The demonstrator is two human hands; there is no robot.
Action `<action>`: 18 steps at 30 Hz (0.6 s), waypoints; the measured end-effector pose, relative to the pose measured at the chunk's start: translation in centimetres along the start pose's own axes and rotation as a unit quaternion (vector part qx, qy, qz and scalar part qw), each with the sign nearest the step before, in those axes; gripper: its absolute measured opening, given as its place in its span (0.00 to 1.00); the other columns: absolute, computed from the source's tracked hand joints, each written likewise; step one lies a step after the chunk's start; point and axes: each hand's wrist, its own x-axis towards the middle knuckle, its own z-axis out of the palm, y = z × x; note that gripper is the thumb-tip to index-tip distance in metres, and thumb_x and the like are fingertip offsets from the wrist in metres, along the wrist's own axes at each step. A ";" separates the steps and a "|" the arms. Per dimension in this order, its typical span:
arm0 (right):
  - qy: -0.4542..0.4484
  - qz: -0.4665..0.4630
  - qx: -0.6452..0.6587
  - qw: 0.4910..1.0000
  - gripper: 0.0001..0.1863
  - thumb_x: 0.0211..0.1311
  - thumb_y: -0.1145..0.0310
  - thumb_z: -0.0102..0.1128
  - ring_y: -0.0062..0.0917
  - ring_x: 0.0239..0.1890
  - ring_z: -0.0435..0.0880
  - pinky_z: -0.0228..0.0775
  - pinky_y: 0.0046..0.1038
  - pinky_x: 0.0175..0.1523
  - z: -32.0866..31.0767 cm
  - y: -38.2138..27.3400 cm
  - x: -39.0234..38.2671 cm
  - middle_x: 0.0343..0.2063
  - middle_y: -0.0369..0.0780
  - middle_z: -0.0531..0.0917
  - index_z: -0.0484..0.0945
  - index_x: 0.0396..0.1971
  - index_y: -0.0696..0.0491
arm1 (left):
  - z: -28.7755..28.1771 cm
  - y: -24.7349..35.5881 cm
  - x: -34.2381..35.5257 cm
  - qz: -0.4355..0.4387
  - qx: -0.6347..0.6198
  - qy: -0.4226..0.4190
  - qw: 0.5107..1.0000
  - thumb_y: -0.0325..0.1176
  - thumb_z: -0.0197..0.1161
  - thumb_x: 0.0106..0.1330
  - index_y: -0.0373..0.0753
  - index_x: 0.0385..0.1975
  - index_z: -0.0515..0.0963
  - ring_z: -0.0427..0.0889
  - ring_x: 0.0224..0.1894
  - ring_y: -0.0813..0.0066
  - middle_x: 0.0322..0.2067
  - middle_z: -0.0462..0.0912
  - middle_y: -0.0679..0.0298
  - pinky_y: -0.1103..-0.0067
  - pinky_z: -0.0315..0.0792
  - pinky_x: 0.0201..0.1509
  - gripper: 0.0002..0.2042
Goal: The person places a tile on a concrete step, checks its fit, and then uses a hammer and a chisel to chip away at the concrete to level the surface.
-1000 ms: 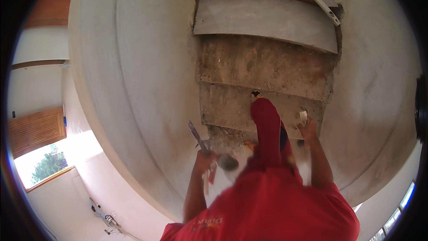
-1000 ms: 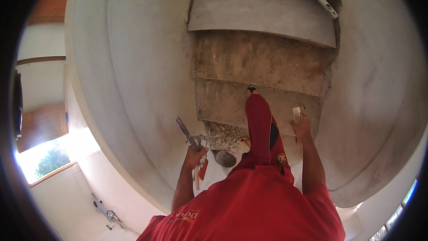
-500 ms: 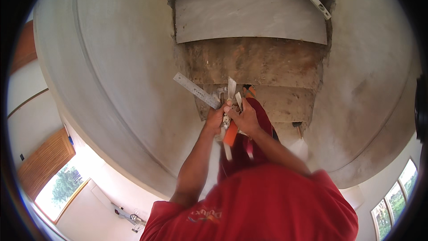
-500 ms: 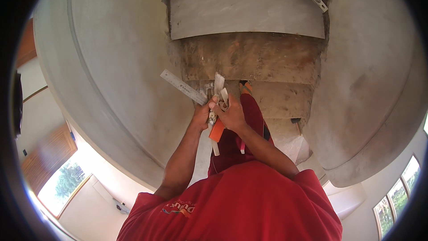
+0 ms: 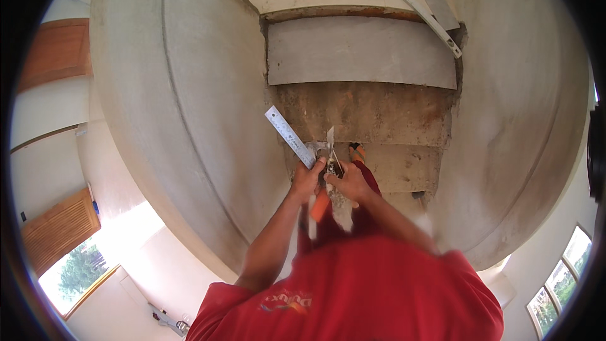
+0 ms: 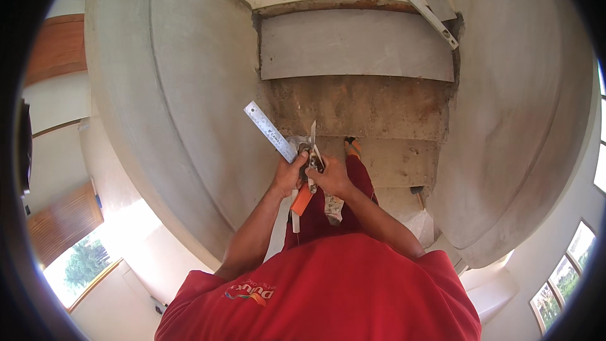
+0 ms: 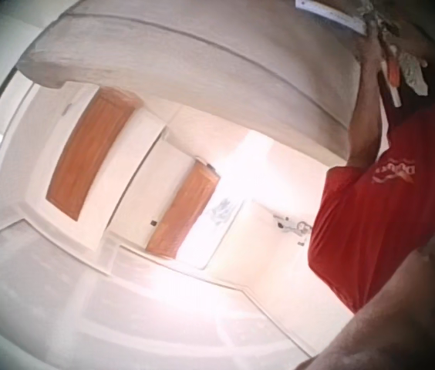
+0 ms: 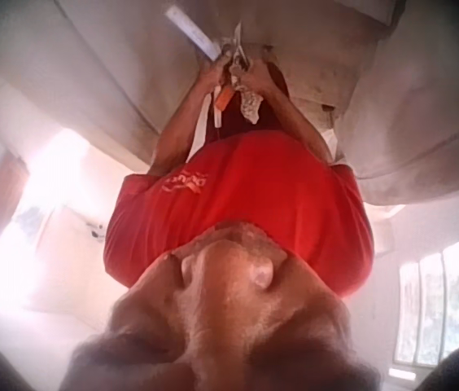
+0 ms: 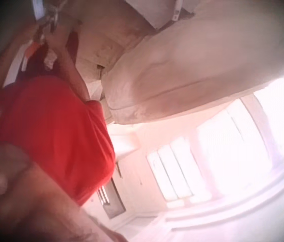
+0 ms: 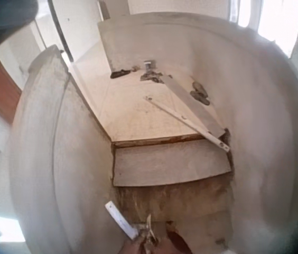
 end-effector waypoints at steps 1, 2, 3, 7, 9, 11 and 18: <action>0.018 0.023 -0.017 0.999 0.22 0.60 0.60 0.70 0.25 0.37 0.86 0.77 0.32 0.46 0.7 0.0 -0.4 0.33 0.43 0.87 0.80 0.45 0.64 | -0.6 0.3 0.0 0.001 0.023 -0.011 1.000 0.42 0.64 0.73 0.35 0.43 0.75 0.69 0.11 0.80 0.23 0.79 0.64 0.80 0.60 0.09 0.15; 0.041 0.035 -0.005 0.999 0.17 0.62 0.63 0.66 0.22 0.31 0.84 0.76 0.29 0.40 1.5 -0.2 -0.6 0.29 0.40 0.86 0.81 0.40 0.63 | -1.3 0.4 0.2 0.002 0.046 -0.024 0.999 0.40 0.62 0.74 0.35 0.46 0.75 0.70 0.12 0.81 0.25 0.81 0.63 0.81 0.60 0.10 0.13; 0.026 0.063 0.052 0.996 0.15 0.62 0.63 0.65 0.21 0.29 0.83 0.75 0.28 0.37 2.1 -0.3 -0.9 0.28 0.39 0.85 0.81 0.39 0.61 | -2.0 0.6 0.2 0.003 0.069 -0.037 0.997 0.37 0.60 0.75 0.35 0.49 0.76 0.71 0.13 0.82 0.27 0.82 0.63 0.82 0.61 0.11 0.12; 0.005 0.107 0.212 0.971 0.12 0.65 0.62 0.62 0.17 0.23 0.78 0.70 0.25 0.30 3.1 -0.8 -1.5 0.23 0.34 0.80 0.81 0.34 0.56 | -3.8 1.4 -1.3 0.051 0.077 -0.061 0.994 0.36 0.58 0.76 0.34 0.42 0.78 0.67 0.09 0.82 0.26 0.84 0.61 0.82 0.59 0.08 0.10; 0.018 0.100 0.256 0.961 0.11 0.67 0.61 0.61 0.16 0.22 0.76 0.68 0.25 0.28 3.4 0.1 -1.6 0.23 0.32 0.79 0.81 0.35 0.55 | -4.8 2.8 -2.3 0.029 0.112 -0.065 0.991 0.36 0.58 0.75 0.34 0.40 0.78 0.67 0.08 0.82 0.25 0.85 0.59 0.82 0.60 0.09 0.11; 0.036 0.086 0.300 0.949 0.13 0.69 0.60 0.61 0.14 0.23 0.75 0.68 0.25 0.28 3.2 1.6 -1.1 0.24 0.31 0.78 0.81 0.40 0.56 | -5.5 3.7 -3.3 0.035 0.113 -0.054 0.992 0.36 0.59 0.74 0.33 0.39 0.78 0.67 0.08 0.82 0.24 0.86 0.58 0.82 0.60 0.08 0.11; -0.071 0.115 0.328 0.935 0.16 0.77 0.59 0.54 0.25 0.28 0.85 0.81 0.30 0.32 0.0 2.9 -2.5 0.29 0.41 0.84 0.77 0.39 0.58 | -9.0 4.1 -5.8 0.046 0.149 -0.015 0.988 0.38 0.62 0.69 0.33 0.37 0.77 0.71 0.10 0.80 0.23 0.86 0.56 0.81 0.61 0.09 0.12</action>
